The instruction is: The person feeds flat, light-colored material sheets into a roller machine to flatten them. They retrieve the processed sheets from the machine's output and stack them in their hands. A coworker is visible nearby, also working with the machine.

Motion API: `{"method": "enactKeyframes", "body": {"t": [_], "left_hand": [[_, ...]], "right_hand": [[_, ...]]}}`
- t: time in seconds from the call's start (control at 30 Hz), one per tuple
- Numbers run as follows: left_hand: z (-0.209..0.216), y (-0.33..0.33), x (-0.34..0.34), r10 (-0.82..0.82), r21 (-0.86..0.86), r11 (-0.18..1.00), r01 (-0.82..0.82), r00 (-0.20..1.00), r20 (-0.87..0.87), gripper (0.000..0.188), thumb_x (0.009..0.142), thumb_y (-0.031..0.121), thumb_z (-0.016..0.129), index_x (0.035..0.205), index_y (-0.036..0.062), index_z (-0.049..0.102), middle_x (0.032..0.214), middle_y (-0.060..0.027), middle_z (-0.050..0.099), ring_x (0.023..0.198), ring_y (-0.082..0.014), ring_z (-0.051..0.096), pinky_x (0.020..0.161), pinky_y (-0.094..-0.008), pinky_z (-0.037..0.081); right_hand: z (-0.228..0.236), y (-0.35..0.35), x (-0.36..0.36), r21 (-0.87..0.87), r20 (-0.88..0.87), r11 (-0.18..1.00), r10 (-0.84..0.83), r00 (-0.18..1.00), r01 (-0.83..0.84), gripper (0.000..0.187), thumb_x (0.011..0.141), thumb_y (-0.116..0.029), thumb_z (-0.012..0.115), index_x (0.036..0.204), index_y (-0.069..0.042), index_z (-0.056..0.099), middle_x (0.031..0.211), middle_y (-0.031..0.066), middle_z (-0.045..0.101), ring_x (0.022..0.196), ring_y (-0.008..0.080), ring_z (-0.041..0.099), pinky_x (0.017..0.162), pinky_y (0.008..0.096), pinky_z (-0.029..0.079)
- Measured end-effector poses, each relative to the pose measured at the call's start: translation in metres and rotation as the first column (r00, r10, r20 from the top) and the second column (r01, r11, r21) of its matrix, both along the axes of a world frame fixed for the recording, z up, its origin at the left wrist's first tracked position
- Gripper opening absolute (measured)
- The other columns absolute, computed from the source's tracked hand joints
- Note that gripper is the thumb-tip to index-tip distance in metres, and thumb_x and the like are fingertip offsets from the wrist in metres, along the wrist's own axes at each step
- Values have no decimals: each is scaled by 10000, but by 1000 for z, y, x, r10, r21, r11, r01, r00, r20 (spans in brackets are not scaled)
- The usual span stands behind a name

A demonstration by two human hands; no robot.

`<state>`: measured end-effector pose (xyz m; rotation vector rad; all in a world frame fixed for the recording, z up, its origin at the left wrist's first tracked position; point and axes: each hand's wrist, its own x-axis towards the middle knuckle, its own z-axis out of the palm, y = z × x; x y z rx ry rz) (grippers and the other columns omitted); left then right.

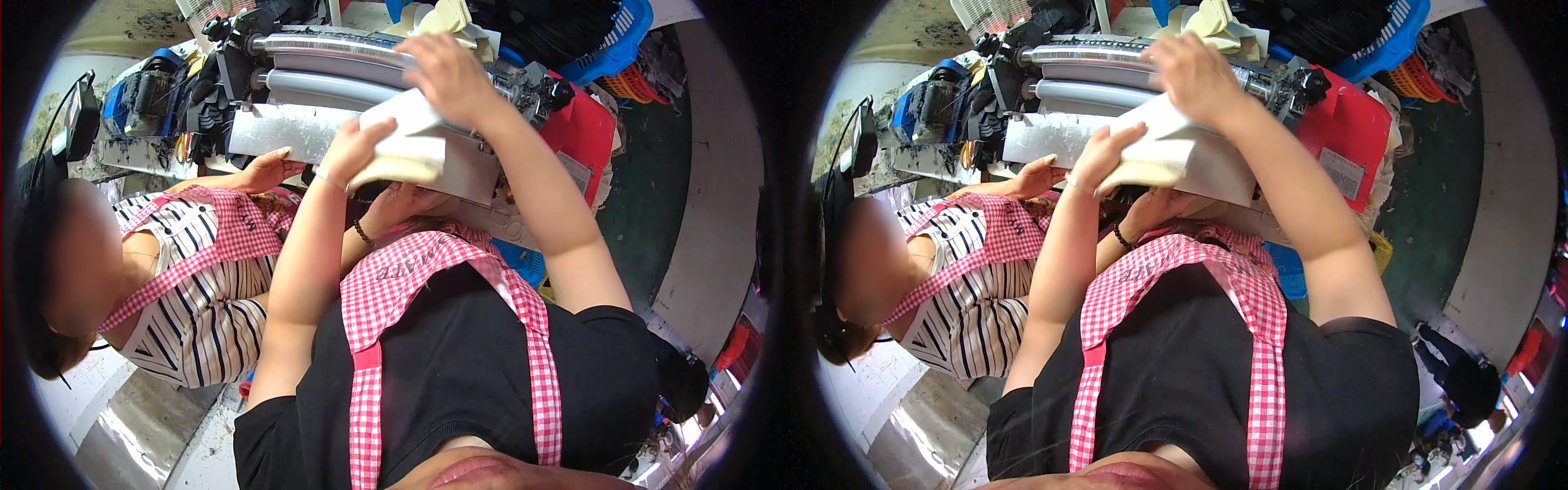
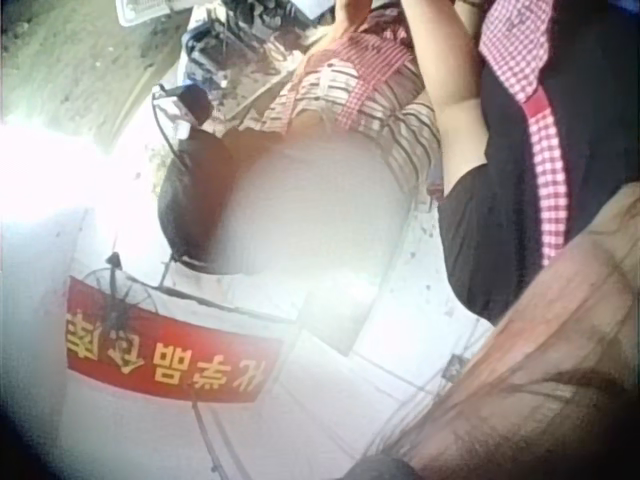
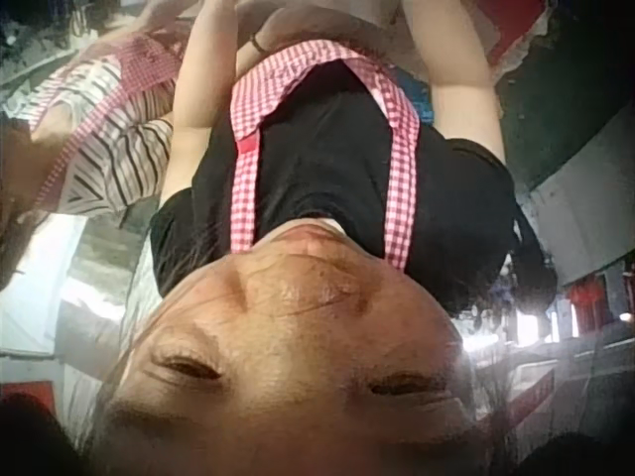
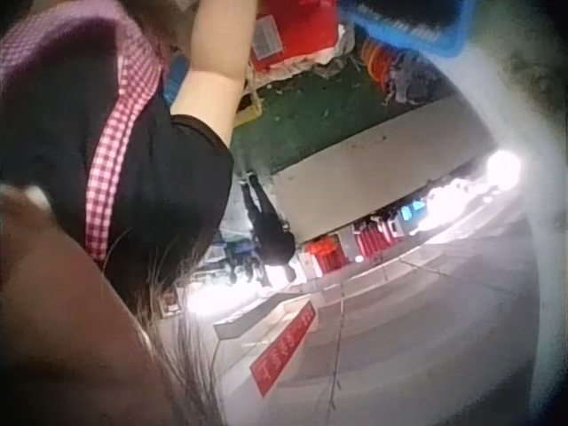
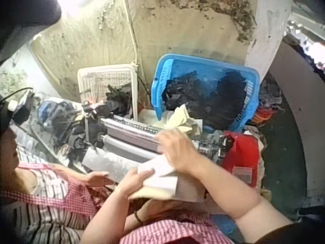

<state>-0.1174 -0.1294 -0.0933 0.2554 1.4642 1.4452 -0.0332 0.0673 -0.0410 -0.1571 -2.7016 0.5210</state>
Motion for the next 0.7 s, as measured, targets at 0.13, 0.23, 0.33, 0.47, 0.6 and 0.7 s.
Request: {"method": "enactKeyframes", "body": {"t": [0.13,0.23,0.33,0.47,0.6,0.7], "left_hand": [[-54,58,-45,-47,-155,988,24,988,-146,555,877,440,746,1122,-57,714,967,-145,740,853,-181,696,745,-317,547],[10,57,-29,-235,-74,971,225,958,-166,498,913,356,735,1212,-38,677,1028,-123,722,875,-146,686,764,-277,551],[42,11,-13,-216,154,960,234,968,-128,506,886,254,764,1272,-51,648,1106,-125,706,938,-145,679,829,-279,549],[43,-37,-4,-193,296,940,169,980,56,468,870,119,753,1272,-84,624,1113,-123,705,1000,-166,686,923,-297,544],[38,-36,-3,-117,335,937,95,992,45,424,892,71,726,1293,-26,634,1119,-114,701,983,-159,685,915,-300,548],[34,-28,-1,-88,326,938,119,990,-109,394,901,82,729,1278,-8,655,1154,-89,690,1023,-140,655,931,-285,525]], "right_hand": [[-8,46,-56,112,496,987,-157,854,117,312,867,-127,650,1173,-118,713,1195,87,694,1151,285,595,999,455,462],[-28,79,-66,28,568,968,-222,793,251,314,841,-173,665,1145,-121,722,1133,101,716,1113,292,628,959,437,484],[-21,68,-55,-76,327,954,-250,911,289,207,824,-196,675,994,-80,702,1030,128,715,1031,316,650,877,408,513],[-11,-16,13,341,-180,924,242,953,-170,64,768,-160,641,799,-106,660,870,40,640,916,244,631,766,387,505],[-32,-10,32,477,7,870,135,991,-122,109,819,-199,645,884,-118,675,949,15,651,981,212,593,822,360,466],[-17,-11,32,263,-41,965,1,999,10,193,865,-233,668,1009,-108,700,992,41,666,1015,227,582,859,380,460]]}}
